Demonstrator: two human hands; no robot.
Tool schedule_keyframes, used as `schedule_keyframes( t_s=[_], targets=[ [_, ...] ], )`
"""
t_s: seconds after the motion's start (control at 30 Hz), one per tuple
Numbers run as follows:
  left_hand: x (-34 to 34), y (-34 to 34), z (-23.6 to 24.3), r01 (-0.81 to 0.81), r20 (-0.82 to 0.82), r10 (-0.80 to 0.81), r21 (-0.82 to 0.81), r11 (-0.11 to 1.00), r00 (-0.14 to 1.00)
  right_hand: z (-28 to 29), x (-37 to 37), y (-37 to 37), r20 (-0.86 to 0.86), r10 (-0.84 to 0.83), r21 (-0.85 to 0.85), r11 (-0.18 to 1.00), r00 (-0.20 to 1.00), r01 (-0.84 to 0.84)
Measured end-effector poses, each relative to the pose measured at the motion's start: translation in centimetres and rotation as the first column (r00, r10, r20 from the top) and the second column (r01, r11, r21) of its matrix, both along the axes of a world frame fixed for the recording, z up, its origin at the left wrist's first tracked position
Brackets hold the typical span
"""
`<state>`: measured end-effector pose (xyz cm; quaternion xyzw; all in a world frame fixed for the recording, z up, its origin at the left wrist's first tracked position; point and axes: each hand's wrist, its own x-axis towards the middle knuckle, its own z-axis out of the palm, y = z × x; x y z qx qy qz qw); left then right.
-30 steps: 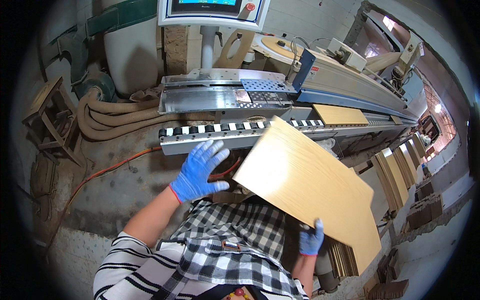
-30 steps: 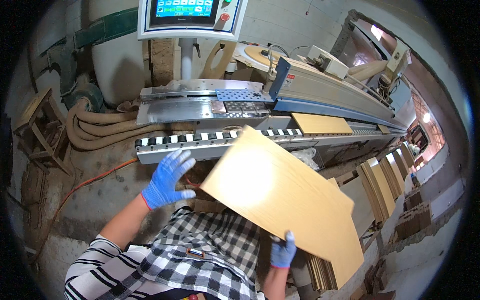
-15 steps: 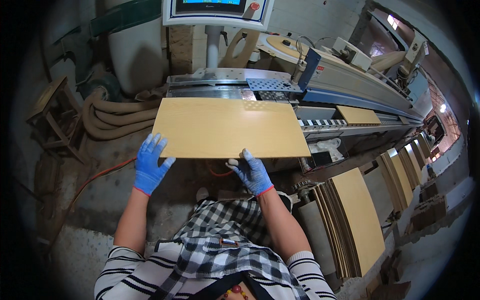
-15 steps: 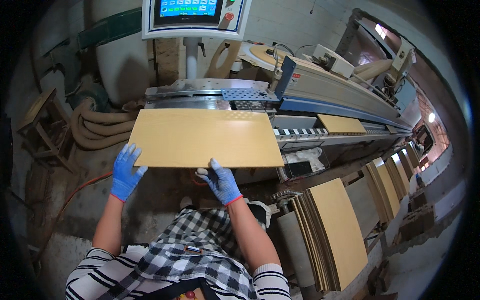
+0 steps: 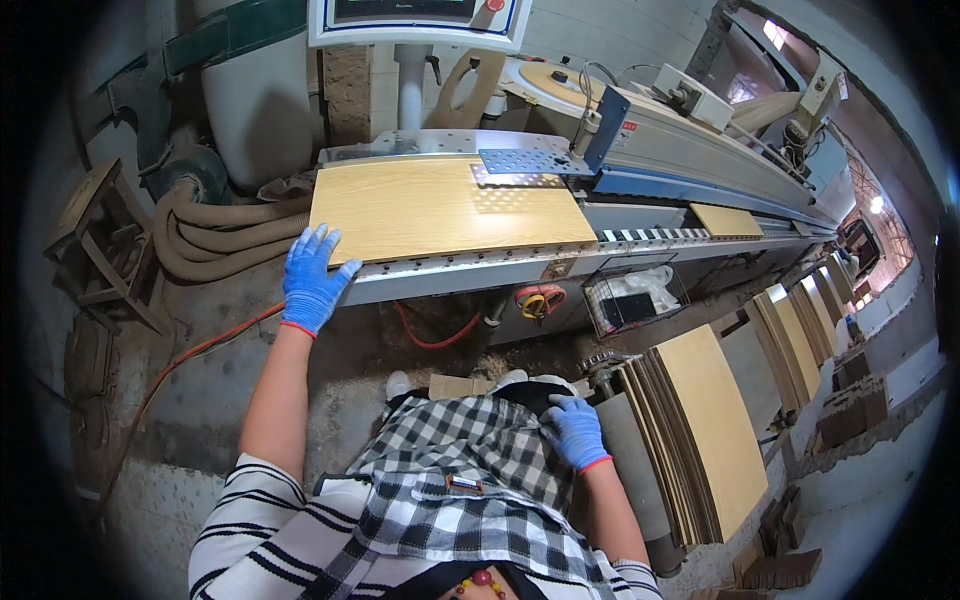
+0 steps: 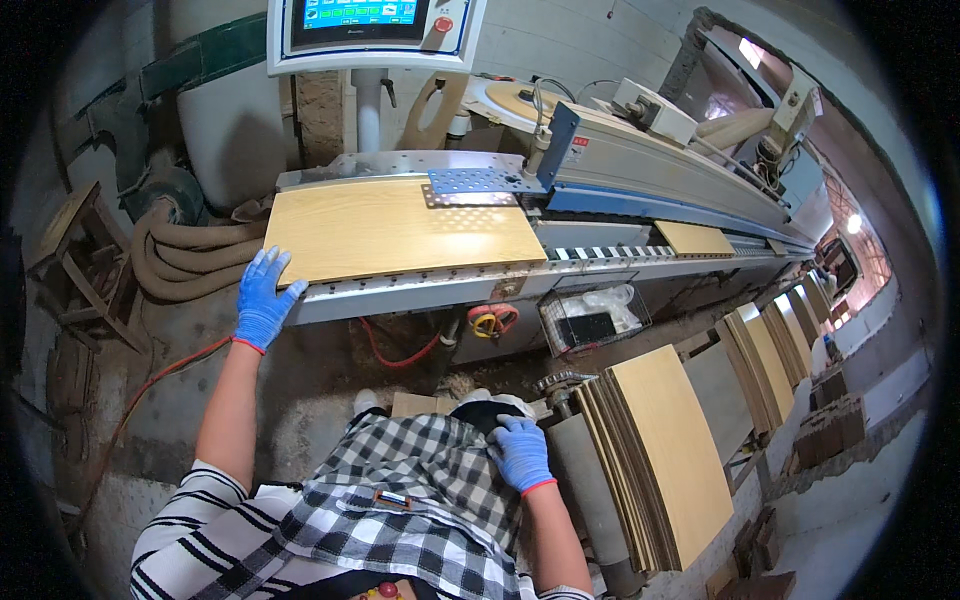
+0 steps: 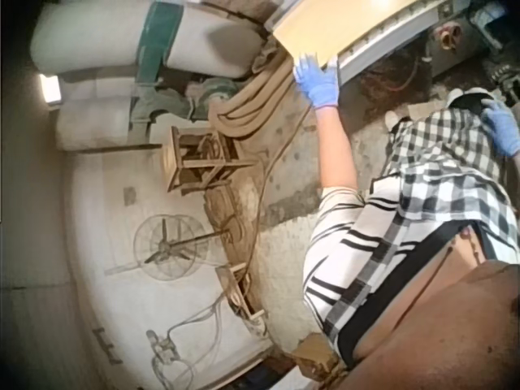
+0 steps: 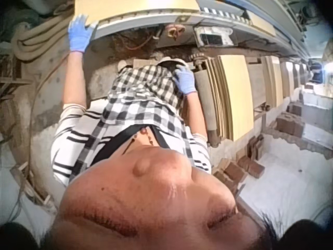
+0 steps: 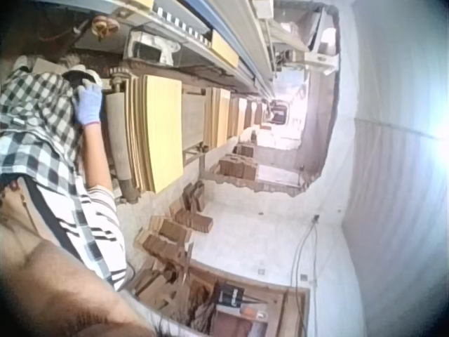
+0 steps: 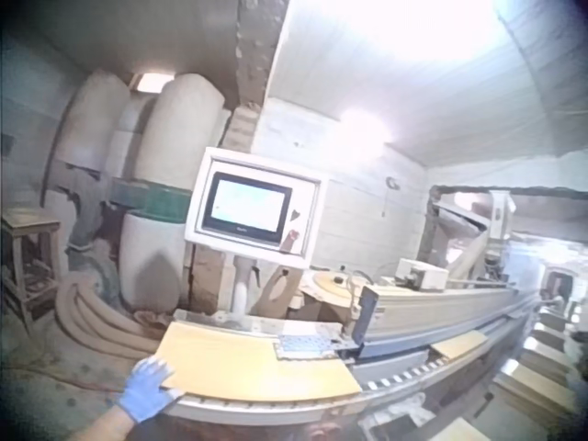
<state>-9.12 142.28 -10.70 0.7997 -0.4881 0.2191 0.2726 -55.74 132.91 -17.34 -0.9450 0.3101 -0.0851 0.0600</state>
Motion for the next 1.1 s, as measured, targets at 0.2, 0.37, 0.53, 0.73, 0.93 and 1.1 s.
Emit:
schedule_keyframes(
  t_s=[0.2, 0.37, 0.53, 0.73, 0.93, 1.1],
  targets=[
    [-0.1, -0.3, 0.2, -0.001, -0.014, 0.001, -0.001, 1.0, 1.0, -2.5, 1.2, -5.5, 0.021, -0.337, -0.12, 0.934, 0.941, 0.337],
    [0.0, -0.3, 0.1, 0.006, -0.019, -0.006, -0.005, 1.0, 1.0, -3.3, 1.4, -10.3, 0.154, -0.395, -0.085, 0.908, 0.905, 0.411],
    [0.2, -0.2, -0.8, -0.014, 0.002, 0.014, -0.022, 1.0, 1.0, -0.3, 5.3, -6.6, 0.181, -0.171, 0.007, 0.985, 0.968, 0.173],
    [0.0, -0.4, -0.3, 0.012, -0.007, -0.012, -0.036, 0.999, 1.0, -7.5, 15.9, 0.4, 0.122, 0.189, 0.244, 0.946, 0.974, -0.214],
    [-0.2, 0.0, 0.3, 0.018, -0.031, -0.02, -0.035, 0.999, 0.999, -13.5, 19.2, 8.3, -0.146, 0.528, 0.643, 0.693, 0.836, -0.326],
    [0.0, -0.1, -0.2, 0.006, -0.002, -0.006, -0.041, 0.999, 1.0, -12.0, 19.5, 7.6, -0.294, 0.597, 0.614, 0.716, 0.746, -0.331]
  ],
)
